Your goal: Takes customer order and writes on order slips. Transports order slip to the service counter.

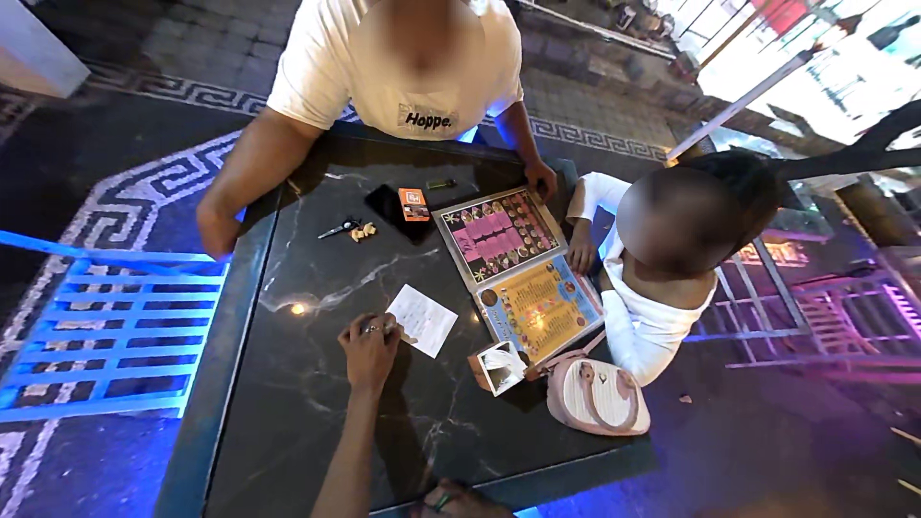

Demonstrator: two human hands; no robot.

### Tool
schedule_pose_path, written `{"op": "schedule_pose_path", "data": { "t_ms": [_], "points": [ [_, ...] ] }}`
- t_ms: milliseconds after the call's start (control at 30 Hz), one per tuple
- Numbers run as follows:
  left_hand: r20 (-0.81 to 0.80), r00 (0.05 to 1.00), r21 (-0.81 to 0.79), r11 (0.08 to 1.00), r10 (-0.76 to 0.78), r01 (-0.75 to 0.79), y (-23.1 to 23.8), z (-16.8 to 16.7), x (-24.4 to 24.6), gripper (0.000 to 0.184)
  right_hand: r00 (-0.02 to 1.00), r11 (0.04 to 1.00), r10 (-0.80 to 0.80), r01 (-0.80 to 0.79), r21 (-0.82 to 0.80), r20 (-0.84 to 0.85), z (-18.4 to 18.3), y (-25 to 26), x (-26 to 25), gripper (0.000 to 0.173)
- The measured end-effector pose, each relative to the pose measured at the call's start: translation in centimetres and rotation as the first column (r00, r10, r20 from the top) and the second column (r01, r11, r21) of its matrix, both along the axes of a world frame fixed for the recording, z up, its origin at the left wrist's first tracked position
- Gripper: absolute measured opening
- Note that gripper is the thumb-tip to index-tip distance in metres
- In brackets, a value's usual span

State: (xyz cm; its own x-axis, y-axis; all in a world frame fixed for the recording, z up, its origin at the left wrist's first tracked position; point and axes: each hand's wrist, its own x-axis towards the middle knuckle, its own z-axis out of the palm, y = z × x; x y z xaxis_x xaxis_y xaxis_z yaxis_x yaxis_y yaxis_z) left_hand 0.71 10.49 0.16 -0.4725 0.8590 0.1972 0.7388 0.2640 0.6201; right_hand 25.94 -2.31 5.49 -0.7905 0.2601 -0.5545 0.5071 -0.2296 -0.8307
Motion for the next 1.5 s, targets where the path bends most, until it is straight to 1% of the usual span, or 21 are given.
{"op": "schedule_pose_path", "data": {
  "t_ms": [100,233,333,433,567,633,700,767,867,967,1033,1067,1100,1133,1200,1267,1300,1367,1400,1433,1500],
  "points": [
    [0.01,1.0,-0.01,1.0,-0.011,0.011,0.0,-0.1,-0.3,0.028,1.0,1.0,-0.003,0.003,-0.021,0.002,0.2,0.2,-0.2,0.042],
    [0.015,0.999,-0.021,0.999,-0.038,0.039,-0.1,0.0,-0.2,0.03,1.0,0.999,0.009,-0.009,0.033,-0.01,0.8,0.2,-0.2,0.038],
    [0.006,0.999,-0.005,0.999,-0.042,0.042,-0.2,-0.3,-0.5,0.029,0.999,0.998,-0.007,0.009,0.066,-0.031,0.2,-0.3,-0.3,0.036],
    [-0.016,0.999,-0.019,0.999,-0.051,0.05,-0.3,-0.6,-0.8,0.027,0.999,0.997,0.039,-0.038,0.073,-0.016,-0.1,-0.4,-0.6,0.036],
    [-0.059,0.996,-0.026,0.997,-0.071,0.07,-0.3,-0.2,-0.8,0.03,0.992,0.988,0.12,-0.124,0.088,0.043,0.3,0.0,-1.0,0.038],
    [-0.009,0.996,-0.096,0.992,-0.088,0.087,-0.1,1.4,-0.3,0.032,0.995,0.99,0.086,-0.091,0.107,0.054,-0.1,-0.2,-0.8,0.035],
    [0.034,0.998,-0.213,0.975,-0.048,0.055,-0.1,2.6,-0.1,0.036,0.994,0.995,0.07,-0.076,0.07,0.088,-0.3,-0.4,-0.9,0.031],
    [0.019,0.999,-0.252,0.967,-0.033,0.037,-0.4,2.1,-0.5,0.041,0.991,0.994,0.082,-0.089,0.06,0.109,-0.4,-0.6,-1.1,0.029],
    [-0.026,0.995,-0.209,0.974,-0.097,0.089,-0.7,0.8,-0.8,0.045,0.994,0.995,0.07,-0.076,0.066,0.079,-1.2,-1.1,-0.8,0.028],
    [-0.048,0.992,-0.217,0.97,-0.12,0.106,-0.3,0.0,-1.2,0.051,0.998,0.995,0.044,-0.047,0.091,0.042,-1.8,-1.4,-1.0,0.029],
    [-0.025,0.991,-0.267,0.957,-0.129,0.118,0.2,0.5,-1.8,0.056,0.998,0.991,0.055,-0.054,0.119,-0.01,-2.1,-0.6,-1.5,0.026],
    [0.01,0.99,-0.305,0.943,-0.139,0.136,0.1,0.9,-1.8,0.06,0.996,0.992,0.082,-0.081,0.094,-0.016,-1.9,-0.7,-1.1,0.024],
    [0.065,0.984,-0.354,0.918,-0.164,0.177,-1.0,1.0,-0.8,0.064,0.996,0.995,0.087,-0.086,0.051,-0.019,-1.5,-2.1,0.1,0.023],
    [0.08,0.981,-0.367,0.909,-0.18,0.196,-2.0,0.7,0.1,0.064,0.997,0.996,0.056,-0.053,0.068,-0.05,-1.7,-2.4,0.5,0.021],
    [-0.001,0.986,-0.269,0.95,-0.168,0.161,0.0,0.7,-1.2,0.061,0.99,0.992,-0.009,0.027,0.122,-0.142,-2.4,-1.1,-0.3,0.019],
    [-0.011,0.982,-0.24,0.954,-0.188,0.18,-0.3,0.3,-1.3,0.057,0.978,0.987,-0.093,0.116,0.112,-0.189,-1.6,-1.2,-0.2,0.021],
    [0.01,0.974,-0.259,0.94,-0.228,0.223,-0.6,0.3,-1.6,0.056,0.964,0.974,-0.161,0.19,0.124,-0.212,-0.9,-1.0,-0.5,0.023],
    [0.053,0.931,-0.322,0.876,-0.361,0.358,-1.3,1.2,-2.4,0.053,0.904,0.901,-0.332,0.388,0.192,-0.271,0.8,0.2,-1.8,0.024],
    [0.064,0.897,-0.348,0.833,-0.436,0.43,-2.0,1.5,-2.7,0.053,0.869,0.853,-0.385,0.464,0.239,-0.312,1.5,1.2,-2.6,0.026],
    [0.077,0.859,-0.356,0.791,-0.506,0.498,-3.0,1.6,-3.0,0.053,0.836,0.795,-0.419,0.527,0.301,-0.355,1.9,2.2,-3.3,0.027],
    [0.09,0.78,-0.318,0.725,-0.619,0.611,-5.2,1.2,-3.5,0.056,0.782,0.666,-0.457,0.617,0.419,-0.424,1.2,4.2,-4.7,0.026]
  ]
}}
